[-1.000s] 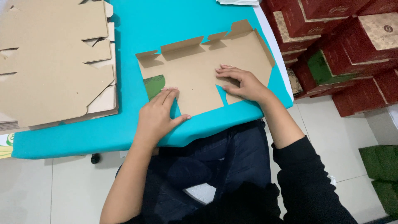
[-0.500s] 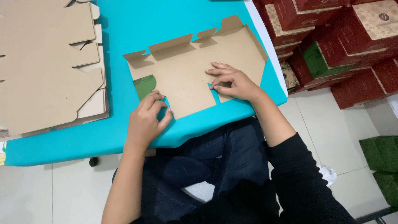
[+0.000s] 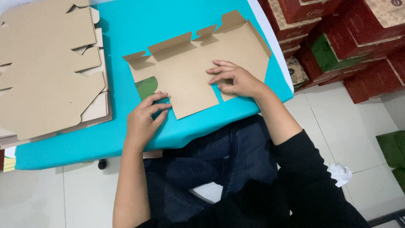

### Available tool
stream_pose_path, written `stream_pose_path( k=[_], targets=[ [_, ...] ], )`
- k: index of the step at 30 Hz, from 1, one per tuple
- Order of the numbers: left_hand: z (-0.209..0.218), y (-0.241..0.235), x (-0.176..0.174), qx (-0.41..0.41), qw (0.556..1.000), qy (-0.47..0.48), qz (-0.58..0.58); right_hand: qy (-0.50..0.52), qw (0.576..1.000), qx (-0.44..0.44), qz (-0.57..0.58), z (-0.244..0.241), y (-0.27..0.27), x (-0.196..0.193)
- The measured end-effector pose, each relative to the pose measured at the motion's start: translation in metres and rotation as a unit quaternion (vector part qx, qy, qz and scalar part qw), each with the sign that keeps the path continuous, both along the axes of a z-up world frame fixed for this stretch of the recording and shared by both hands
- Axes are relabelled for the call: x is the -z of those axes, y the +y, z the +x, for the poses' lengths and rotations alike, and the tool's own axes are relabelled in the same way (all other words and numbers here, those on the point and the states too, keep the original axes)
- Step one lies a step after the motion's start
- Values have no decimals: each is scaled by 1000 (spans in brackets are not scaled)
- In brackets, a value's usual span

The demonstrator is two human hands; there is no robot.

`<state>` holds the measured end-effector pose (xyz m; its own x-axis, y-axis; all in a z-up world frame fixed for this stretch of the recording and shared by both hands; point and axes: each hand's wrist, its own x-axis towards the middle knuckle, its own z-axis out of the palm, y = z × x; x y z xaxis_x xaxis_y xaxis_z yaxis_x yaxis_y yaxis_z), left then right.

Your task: Folding a flat cardboard template into a small decorative box and placing a paper liner inside.

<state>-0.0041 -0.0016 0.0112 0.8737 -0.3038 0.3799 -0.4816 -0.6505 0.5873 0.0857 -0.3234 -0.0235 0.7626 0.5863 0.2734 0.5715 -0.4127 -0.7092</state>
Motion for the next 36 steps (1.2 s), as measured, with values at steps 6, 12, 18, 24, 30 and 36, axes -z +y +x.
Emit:
stream_pose_path(
  k=[6,12,18,24,30,36],
  targets=[
    [2,-4,7,-40,995,-60,68,7,1000,19,-14,-6,5,-9],
    [-4,-6,10,-68,988,-102,90,-16,999,31,-8,-4,3,-1],
    [-4,-2,19,-65,982,-136,111,-2,1000,8,4,-7,1,-6],
    [-2,-6,27,-108,970,-170,137,-29,999,9,-26,-8,8,-7],
    [-1,-6,29,-112,967,-180,142,-72,991,42,-105,-16,20,-19],
    [4,-2,33,-89,967,-205,123,-91,983,98,-125,0,31,-9]
  ],
)
